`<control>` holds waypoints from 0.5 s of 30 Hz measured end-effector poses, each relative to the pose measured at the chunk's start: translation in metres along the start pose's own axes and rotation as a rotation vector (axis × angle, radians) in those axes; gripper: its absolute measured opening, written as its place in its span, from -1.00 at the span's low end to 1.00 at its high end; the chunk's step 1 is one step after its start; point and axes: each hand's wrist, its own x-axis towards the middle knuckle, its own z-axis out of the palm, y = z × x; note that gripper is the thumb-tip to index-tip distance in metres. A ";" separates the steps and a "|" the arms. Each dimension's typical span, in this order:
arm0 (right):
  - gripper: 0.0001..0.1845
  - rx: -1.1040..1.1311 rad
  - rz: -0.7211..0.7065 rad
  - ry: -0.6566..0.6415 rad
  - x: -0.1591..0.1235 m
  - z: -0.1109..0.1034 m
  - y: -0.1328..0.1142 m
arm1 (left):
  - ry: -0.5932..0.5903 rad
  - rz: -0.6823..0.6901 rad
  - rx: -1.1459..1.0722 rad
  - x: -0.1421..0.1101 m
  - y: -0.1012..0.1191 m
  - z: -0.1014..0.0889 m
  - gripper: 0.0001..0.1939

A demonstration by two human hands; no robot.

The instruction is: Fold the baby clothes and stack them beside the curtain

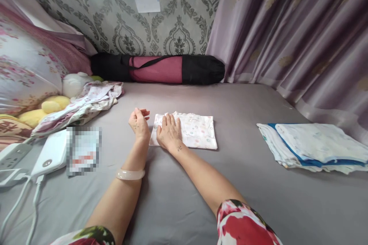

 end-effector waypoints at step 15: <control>-0.38 0.010 -0.035 -0.009 0.002 0.004 -0.014 | 0.036 -0.019 -0.005 0.004 0.003 -0.002 -0.60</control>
